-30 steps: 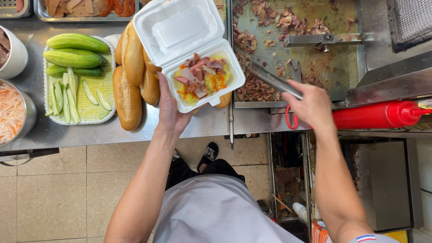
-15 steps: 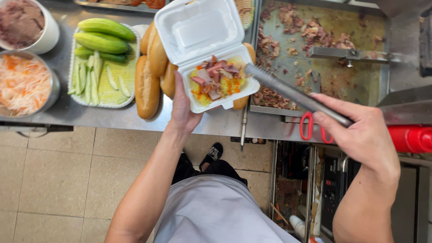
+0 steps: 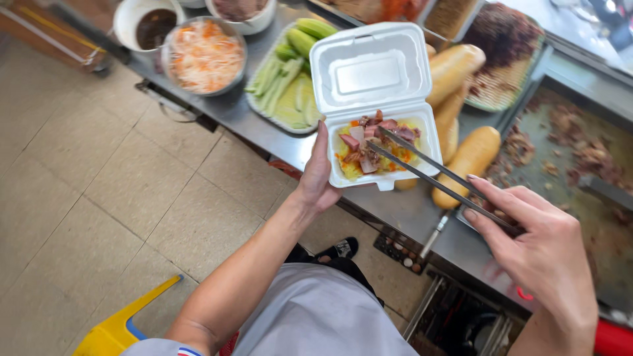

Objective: The person scoops yellow rice into a white styrofoam container, then adds sliced meat, cucumber, shredded vegetables, and sauces using tongs and a squeeze bottle. The person closes the container after adding all ingredients.

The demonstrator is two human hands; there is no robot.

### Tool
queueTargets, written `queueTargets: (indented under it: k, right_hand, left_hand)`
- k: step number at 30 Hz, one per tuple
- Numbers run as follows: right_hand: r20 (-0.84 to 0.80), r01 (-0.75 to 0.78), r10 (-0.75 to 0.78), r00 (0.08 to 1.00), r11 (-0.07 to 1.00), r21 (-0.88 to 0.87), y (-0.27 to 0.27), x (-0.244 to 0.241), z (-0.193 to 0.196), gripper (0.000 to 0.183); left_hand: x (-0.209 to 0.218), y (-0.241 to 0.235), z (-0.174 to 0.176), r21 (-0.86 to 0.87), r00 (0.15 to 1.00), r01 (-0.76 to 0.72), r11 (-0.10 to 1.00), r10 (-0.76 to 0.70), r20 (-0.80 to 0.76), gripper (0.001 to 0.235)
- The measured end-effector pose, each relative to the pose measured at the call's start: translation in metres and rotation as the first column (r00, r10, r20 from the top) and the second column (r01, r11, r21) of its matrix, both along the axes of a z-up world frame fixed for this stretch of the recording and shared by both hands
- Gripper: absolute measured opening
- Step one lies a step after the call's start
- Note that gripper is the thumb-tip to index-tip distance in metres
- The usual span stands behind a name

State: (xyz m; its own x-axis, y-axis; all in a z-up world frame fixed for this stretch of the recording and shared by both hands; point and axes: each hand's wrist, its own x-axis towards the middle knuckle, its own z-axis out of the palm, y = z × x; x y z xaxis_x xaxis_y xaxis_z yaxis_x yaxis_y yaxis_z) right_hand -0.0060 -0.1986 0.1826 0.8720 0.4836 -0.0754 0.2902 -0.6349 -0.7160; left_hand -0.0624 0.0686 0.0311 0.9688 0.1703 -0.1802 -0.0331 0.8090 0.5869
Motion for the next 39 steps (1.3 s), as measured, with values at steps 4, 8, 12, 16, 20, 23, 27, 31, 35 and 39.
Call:
queueTargets:
  k: [4,8,12,16,20,23,27,31,35,39]
  right_hand:
    - [0.183,0.005,-0.013,0.983,0.999,0.045,0.031,0.002,-0.002,0.052]
    - [0.164,0.128,-0.104,0.981,0.981,-0.145,0.09,0.008,-0.039,0.045]
    - [0.062,0.052,-0.029,0.998,0.907,-0.418,0.193,0.009,-0.092,0.04]
    - [0.087,0.035,0.018,0.996,0.823,-0.567,0.271,-0.002,-0.114,0.036]
    - [0.179,0.106,-0.005,0.984,0.823,-0.559,0.295,-0.015,-0.12,0.034]
    - [0.169,0.191,-0.12,0.978,0.841,-0.505,0.3,-0.016,-0.122,0.035]
    - [0.138,0.212,-0.168,0.976,0.876,-0.434,0.321,-0.011,-0.135,0.037]
    - [0.175,0.235,-0.178,0.968,0.889,-0.393,0.332,-0.016,-0.151,0.041]
    - [0.206,0.298,-0.243,0.948,0.904,-0.308,0.309,-0.029,-0.154,0.049]
    - [0.25,0.376,-0.372,0.894,0.926,0.032,0.23,-0.044,-0.143,0.051]
  left_hand:
    - [-0.039,0.053,0.005,0.092,0.992,-0.086,0.992,0.094,-0.079,0.076]
    - [-0.081,0.119,0.004,0.165,0.968,-0.248,0.955,0.24,0.07,0.075]
    - [-0.129,0.191,0.005,0.185,0.947,-0.319,0.929,0.321,0.022,0.073]
    - [-0.156,0.248,0.002,0.155,0.935,-0.348,0.925,0.355,-0.019,0.075]
    - [-0.165,0.282,-0.01,0.137,0.948,-0.315,0.939,0.317,0.01,0.076]
    - [-0.163,0.297,-0.016,0.093,0.963,-0.269,0.959,0.27,-0.006,0.077]
    - [-0.151,0.307,-0.021,0.078,0.976,-0.215,0.974,0.216,-0.013,0.079]
    - [-0.143,0.304,-0.021,0.034,0.987,-0.161,0.986,0.161,0.0,0.081]
    - [-0.139,0.293,-0.03,0.07,0.992,-0.114,0.991,0.117,-0.042,0.079]
    - [-0.119,0.239,-0.069,-0.01,0.999,0.015,1.0,-0.015,-0.03,0.075]
